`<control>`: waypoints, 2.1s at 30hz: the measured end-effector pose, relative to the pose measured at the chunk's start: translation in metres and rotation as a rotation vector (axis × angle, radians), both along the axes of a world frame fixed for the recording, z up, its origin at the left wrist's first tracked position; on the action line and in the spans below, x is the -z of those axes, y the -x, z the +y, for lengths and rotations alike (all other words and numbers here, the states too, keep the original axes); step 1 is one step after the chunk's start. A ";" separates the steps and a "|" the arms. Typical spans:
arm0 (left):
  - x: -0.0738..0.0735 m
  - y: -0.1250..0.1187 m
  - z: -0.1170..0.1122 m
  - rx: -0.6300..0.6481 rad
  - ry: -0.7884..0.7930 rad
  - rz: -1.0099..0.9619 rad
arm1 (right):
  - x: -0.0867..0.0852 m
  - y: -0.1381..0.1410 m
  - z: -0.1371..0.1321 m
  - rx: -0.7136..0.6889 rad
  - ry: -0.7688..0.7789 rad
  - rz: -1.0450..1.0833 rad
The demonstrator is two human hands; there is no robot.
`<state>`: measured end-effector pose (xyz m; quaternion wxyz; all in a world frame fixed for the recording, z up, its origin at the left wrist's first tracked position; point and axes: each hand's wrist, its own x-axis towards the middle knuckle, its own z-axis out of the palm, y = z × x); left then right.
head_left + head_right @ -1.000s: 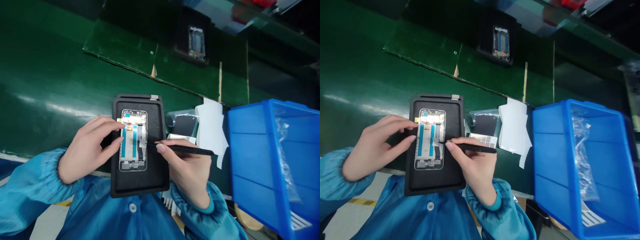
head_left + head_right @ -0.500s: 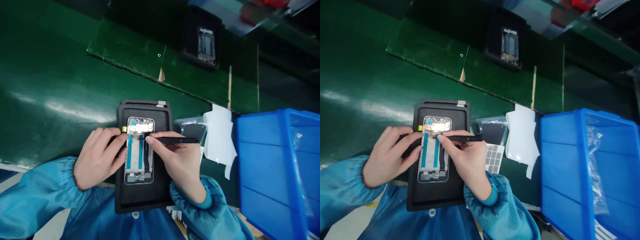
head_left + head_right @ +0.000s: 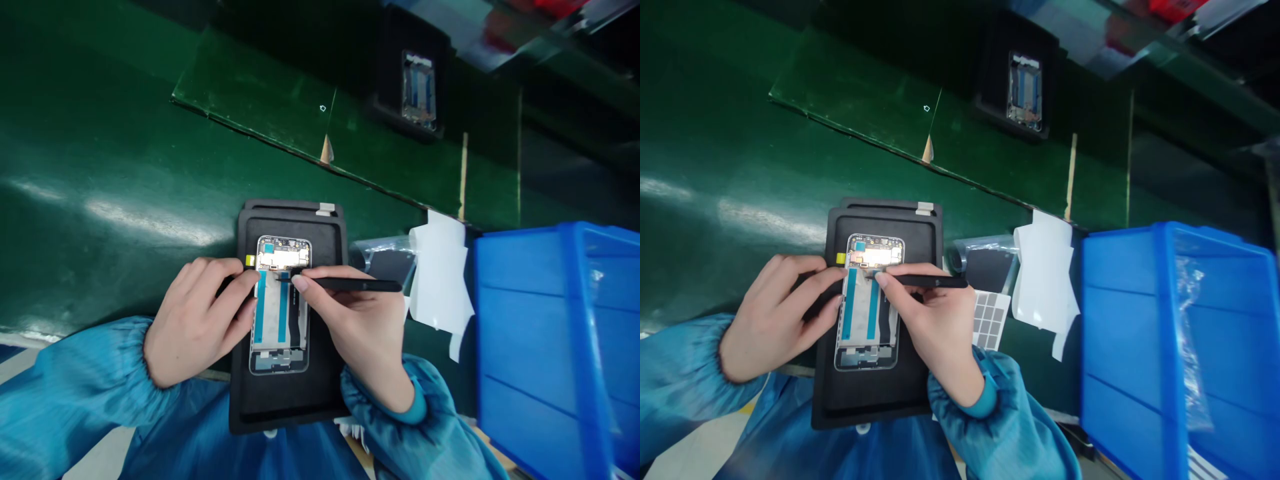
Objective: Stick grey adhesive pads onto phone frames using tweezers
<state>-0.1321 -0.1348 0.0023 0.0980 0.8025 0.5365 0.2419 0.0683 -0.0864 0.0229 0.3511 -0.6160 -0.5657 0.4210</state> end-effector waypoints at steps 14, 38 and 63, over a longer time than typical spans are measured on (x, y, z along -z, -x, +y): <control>-0.001 0.000 0.000 0.006 -0.002 0.034 | 0.004 -0.002 -0.001 -0.013 -0.025 -0.009; -0.016 -0.005 0.003 0.116 -0.071 0.388 | -0.001 -0.007 -0.004 0.059 -0.065 -0.011; -0.017 -0.022 -0.002 -0.412 0.444 0.081 | 0.022 -0.117 -0.062 0.304 -0.040 0.155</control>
